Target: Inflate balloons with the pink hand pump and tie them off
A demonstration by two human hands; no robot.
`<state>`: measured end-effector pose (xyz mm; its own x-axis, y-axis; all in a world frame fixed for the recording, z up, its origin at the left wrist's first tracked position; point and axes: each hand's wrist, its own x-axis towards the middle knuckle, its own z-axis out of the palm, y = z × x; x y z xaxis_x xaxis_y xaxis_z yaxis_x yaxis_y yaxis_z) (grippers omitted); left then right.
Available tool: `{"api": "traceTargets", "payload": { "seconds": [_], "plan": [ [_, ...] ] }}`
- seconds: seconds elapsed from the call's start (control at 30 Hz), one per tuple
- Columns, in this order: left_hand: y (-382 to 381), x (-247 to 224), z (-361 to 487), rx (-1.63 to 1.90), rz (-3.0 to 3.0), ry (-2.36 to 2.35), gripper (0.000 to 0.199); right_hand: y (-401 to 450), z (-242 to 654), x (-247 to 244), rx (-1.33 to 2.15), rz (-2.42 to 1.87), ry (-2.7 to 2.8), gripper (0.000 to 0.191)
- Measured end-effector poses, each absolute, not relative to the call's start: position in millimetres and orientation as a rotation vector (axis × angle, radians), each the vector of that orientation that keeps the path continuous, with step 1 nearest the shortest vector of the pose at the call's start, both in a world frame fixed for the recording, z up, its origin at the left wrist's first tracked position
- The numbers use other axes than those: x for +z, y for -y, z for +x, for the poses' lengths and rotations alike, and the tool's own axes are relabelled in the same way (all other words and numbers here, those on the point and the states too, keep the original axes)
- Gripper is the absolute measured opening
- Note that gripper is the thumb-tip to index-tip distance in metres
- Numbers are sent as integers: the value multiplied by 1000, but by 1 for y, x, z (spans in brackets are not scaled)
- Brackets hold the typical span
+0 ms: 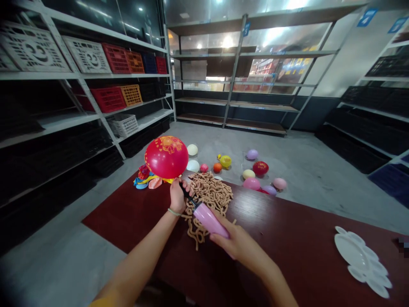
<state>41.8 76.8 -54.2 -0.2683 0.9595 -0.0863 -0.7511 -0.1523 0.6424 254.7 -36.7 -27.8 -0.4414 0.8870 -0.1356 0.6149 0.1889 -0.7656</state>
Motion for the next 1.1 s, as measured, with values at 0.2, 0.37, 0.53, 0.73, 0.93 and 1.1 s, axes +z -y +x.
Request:
{"api": "traceTargets", "payload": {
  "seconds": [0.2,0.37,0.53,0.73,0.93,1.1],
  "plan": [
    [-90,-46,17,1830,310,-729,11,35,304,-11,1350,-1363,2169,74],
    [-90,-51,21,1862,286,-796,11,36,289,-13,1156,-1484,2175,71],
    [-73,-57,50,1772,400,-787,15,39,249,-32,790,-1582,2224,70],
    [-70,-60,56,1742,493,-785,16,37,235,-44,778,-1480,2230,68],
    [-83,-49,33,1786,372,-741,13,35,287,-20,1249,-1412,2165,71],
    [-87,-43,18,1852,280,-776,10,37,316,-5,1320,-1404,2167,68]
  ]
}}
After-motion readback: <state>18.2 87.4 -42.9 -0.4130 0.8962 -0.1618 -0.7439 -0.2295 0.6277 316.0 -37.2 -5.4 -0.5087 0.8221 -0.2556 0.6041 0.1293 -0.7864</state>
